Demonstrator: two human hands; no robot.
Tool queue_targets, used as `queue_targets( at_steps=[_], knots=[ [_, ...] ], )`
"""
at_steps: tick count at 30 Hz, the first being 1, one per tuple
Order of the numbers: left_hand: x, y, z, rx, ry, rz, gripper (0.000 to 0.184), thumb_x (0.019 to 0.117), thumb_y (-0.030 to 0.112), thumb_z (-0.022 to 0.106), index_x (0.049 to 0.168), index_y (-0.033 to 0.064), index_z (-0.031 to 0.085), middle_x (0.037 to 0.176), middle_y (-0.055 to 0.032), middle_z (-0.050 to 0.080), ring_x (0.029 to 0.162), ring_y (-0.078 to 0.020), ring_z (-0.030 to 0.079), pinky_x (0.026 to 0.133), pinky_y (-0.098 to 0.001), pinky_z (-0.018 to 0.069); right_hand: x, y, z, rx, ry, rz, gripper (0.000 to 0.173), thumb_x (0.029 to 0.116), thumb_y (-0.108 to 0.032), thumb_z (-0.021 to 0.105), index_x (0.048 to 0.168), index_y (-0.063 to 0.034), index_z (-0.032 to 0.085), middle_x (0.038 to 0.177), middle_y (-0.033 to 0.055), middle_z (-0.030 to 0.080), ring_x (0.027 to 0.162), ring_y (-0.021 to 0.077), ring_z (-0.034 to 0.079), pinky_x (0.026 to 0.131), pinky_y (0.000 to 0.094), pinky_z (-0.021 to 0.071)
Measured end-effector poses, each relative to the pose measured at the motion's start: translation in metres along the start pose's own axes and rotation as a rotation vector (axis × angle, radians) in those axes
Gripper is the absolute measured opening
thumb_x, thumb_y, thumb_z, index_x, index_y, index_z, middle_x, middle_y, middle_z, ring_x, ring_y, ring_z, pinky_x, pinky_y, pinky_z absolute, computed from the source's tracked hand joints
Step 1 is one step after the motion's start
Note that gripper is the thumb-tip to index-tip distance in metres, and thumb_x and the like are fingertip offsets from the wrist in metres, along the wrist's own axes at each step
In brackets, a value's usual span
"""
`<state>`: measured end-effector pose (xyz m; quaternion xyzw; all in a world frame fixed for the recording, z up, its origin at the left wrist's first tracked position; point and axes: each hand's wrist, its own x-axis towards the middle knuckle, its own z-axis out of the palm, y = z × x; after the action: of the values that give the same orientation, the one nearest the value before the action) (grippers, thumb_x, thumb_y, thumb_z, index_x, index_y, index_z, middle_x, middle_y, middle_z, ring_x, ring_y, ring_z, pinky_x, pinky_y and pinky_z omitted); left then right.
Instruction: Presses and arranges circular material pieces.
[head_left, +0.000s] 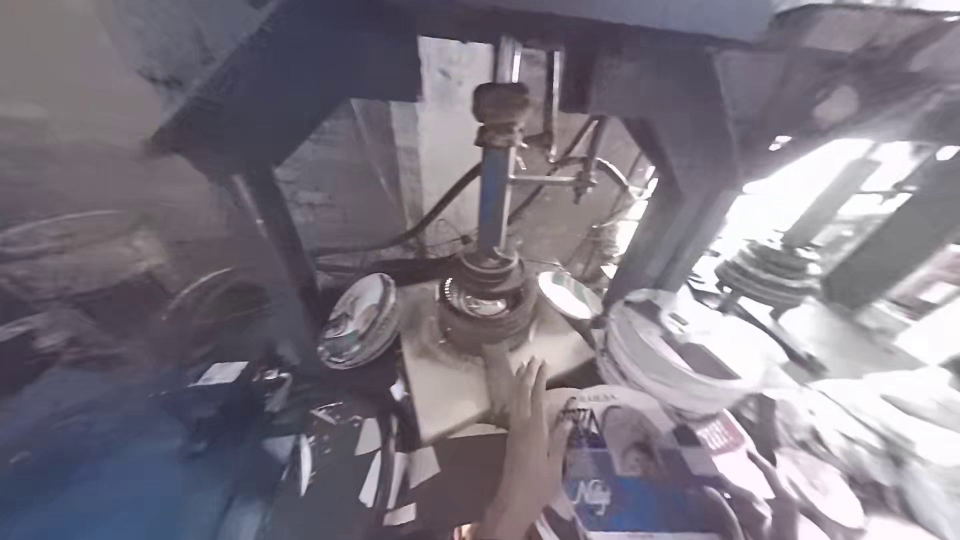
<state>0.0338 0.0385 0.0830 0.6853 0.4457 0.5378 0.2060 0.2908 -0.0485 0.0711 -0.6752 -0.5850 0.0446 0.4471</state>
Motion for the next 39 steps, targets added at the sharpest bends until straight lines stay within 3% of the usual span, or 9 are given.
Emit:
queue_targets(
  at_steps=[3, 5, 9, 13, 17, 21, 28, 35, 39],
  knots=[
    [0.004, 0.006, 0.009, -0.274, -0.212, 0.119, 0.072, 0.1001, 0.017, 0.053, 0.154, -0.0157, 0.018, 0.159, -0.0298, 0.032, 0.147, -0.0301, 0.037, 0.120, -0.0409, 0.0329, 0.009, -0.046, -0.005, 0.407, 0.262, -0.201, 0.052, 0.1005, -0.009, 0.054, 0.135, 0.0232, 0.033, 0.113, 0.0070, 0.062, 0.099, -0.0122, 0.056, 0.090, 0.0121, 0.0481],
    [0.004, 0.001, 0.002, -0.317, -0.277, 0.175, 0.061, 0.1061, 0.020, 0.045, 0.152, -0.0143, 0.023, 0.152, -0.0251, 0.044, 0.140, -0.0179, 0.047, 0.117, -0.0322, 0.0385, 0.010, -0.043, 0.015, 0.536, 0.292, -0.177, 0.051, 0.1069, -0.030, 0.050, 0.133, 0.0139, 0.049, 0.123, 0.0007, 0.068, 0.114, -0.0107, 0.058, 0.101, 0.0150, 0.0483],
    [-0.010, -0.018, -0.005, -0.292, -0.195, -0.050, 0.058, 0.1030, 0.008, 0.044, 0.151, -0.0162, 0.023, 0.144, -0.0326, 0.047, 0.131, -0.0247, 0.055, 0.111, -0.0369, 0.0442, 0.020, -0.028, 0.046, 0.340, 0.029, -0.138, 0.061, 0.1036, -0.012, 0.043, 0.144, 0.0279, 0.022, 0.141, 0.0441, 0.042, 0.134, 0.0243, 0.051, 0.113, 0.0303, 0.0390],
    [0.009, -0.023, -0.028, -0.521, 0.022, -0.240, 0.071, 0.1013, 0.016, 0.046, 0.160, -0.0018, 0.011, 0.162, -0.0212, 0.028, 0.141, -0.0167, 0.043, 0.112, -0.0327, 0.0426, 0.084, -0.057, 0.064, 0.475, -0.192, -0.168, 0.057, 0.1014, -0.014, 0.052, 0.151, 0.0085, 0.037, 0.136, 0.0173, 0.060, 0.107, 0.0008, 0.062, 0.092, 0.0193, 0.0520],
    [0.029, -0.033, -0.088, -0.066, 0.342, -0.202, 0.061, 0.0998, 0.013, 0.047, 0.153, -0.0098, 0.029, 0.153, -0.0284, 0.041, 0.140, -0.0327, 0.045, 0.114, -0.0443, 0.0393, 0.163, -0.102, 0.119, 0.606, -0.465, 0.142, 0.046, 0.1025, -0.007, 0.057, 0.146, 0.0016, 0.043, 0.115, 0.0134, 0.064, 0.075, 0.0115, 0.062, 0.060, 0.0285, 0.0534],
    [0.036, -0.063, -0.190, 0.722, 0.763, -0.086, 0.043, 0.0955, 0.019, 0.048, 0.131, -0.0020, 0.062, 0.146, -0.0317, 0.048, 0.137, -0.0563, 0.040, 0.109, -0.0700, 0.0293, 0.225, -0.127, 0.186, 0.389, -0.592, 0.077, 0.042, 0.1012, -0.013, 0.062, 0.138, 0.0050, 0.053, 0.114, 0.0228, 0.065, 0.093, 0.0251, 0.064, 0.084, 0.0424, 0.0539],
    [0.025, -0.128, -0.351, 1.094, 0.776, -0.589, 0.037, 0.0985, 0.017, 0.058, 0.134, 0.0083, 0.064, 0.145, -0.0272, 0.052, 0.140, -0.0553, 0.038, 0.107, -0.0811, 0.0181, 0.247, -0.157, 0.217, 0.108, -0.534, -0.023, 0.038, 0.0994, -0.017, 0.065, 0.128, 0.0067, 0.062, 0.129, 0.0280, 0.063, 0.124, 0.0410, 0.058, 0.106, 0.0558, 0.0429],
    [-0.051, -0.103, -0.333, 0.977, 0.709, -0.685, 0.034, 0.1045, 0.016, 0.044, 0.116, 0.0113, 0.076, 0.119, -0.0183, 0.072, 0.120, -0.0426, 0.063, 0.114, -0.0748, 0.0184, 0.204, -0.141, 0.175, 0.007, -0.294, -0.206, 0.037, 0.1070, -0.018, 0.049, 0.120, 0.0122, 0.065, 0.117, 0.0346, 0.066, 0.113, 0.0490, 0.063, 0.101, 0.0635, 0.0438],
    [-0.076, -0.116, -0.325, 0.841, 0.894, -0.494, 0.034, 0.1003, 0.003, 0.043, 0.108, 0.0020, 0.075, 0.123, -0.0224, 0.069, 0.124, -0.0507, 0.057, 0.104, -0.0832, 0.0179, 0.149, -0.206, 0.153, 0.032, -0.795, -0.232, 0.028, 0.1049, -0.018, 0.056, 0.115, 0.0040, 0.070, 0.102, 0.0177, 0.071, 0.086, 0.0226, 0.066, 0.082, 0.0409, 0.0526]
  ],
)
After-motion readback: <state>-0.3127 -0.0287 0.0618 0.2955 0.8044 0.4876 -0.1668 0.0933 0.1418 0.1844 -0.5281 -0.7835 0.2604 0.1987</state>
